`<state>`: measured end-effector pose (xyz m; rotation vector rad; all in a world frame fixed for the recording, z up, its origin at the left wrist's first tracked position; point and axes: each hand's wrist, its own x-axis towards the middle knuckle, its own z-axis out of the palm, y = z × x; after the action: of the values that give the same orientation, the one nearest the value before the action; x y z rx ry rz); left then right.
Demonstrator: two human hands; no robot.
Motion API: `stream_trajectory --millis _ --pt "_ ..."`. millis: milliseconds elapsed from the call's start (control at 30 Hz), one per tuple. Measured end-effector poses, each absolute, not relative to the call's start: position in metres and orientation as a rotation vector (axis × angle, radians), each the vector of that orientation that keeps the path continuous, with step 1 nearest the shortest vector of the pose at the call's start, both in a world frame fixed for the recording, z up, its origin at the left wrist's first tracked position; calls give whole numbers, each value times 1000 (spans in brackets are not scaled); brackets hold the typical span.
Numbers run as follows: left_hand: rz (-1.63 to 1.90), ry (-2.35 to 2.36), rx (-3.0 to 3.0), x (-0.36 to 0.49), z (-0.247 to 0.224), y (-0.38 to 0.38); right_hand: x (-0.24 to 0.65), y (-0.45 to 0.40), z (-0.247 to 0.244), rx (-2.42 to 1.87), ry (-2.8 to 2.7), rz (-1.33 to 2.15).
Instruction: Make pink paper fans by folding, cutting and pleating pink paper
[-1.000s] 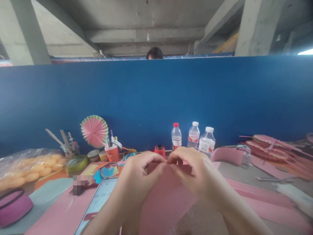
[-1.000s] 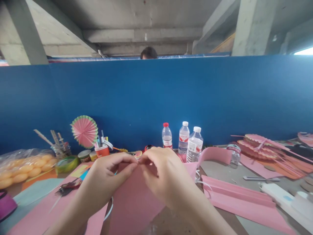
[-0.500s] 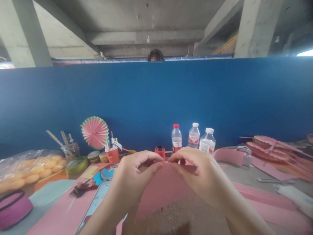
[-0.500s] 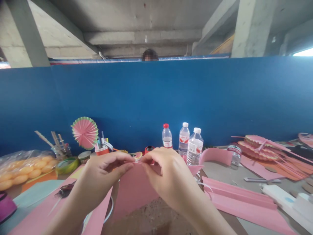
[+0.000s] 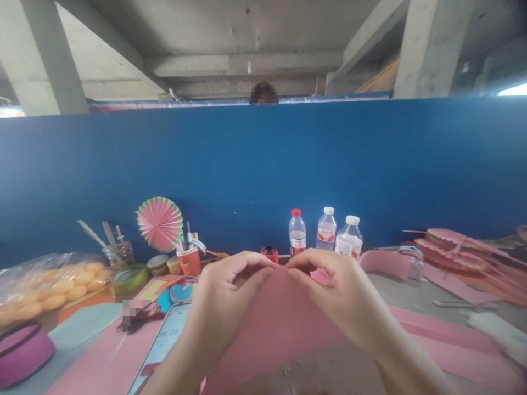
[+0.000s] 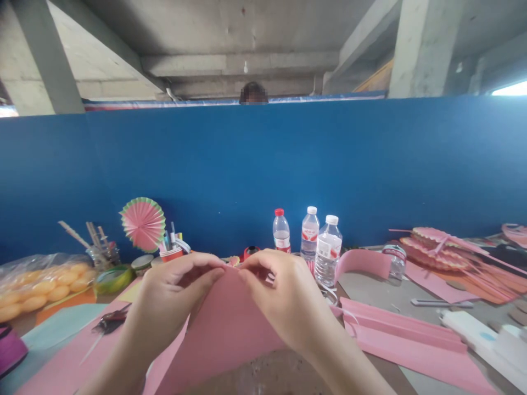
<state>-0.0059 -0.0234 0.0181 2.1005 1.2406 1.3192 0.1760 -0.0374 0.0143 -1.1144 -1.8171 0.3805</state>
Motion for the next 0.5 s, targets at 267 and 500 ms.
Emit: stream_trajectory --millis 267,500 --pt "1247 1058 1965 6 8 -19 177 -33 11 -1156 -1703 265" --pt "1235 1108 1968 1 8 -17 181 -32 16 -1164 -1673 501"
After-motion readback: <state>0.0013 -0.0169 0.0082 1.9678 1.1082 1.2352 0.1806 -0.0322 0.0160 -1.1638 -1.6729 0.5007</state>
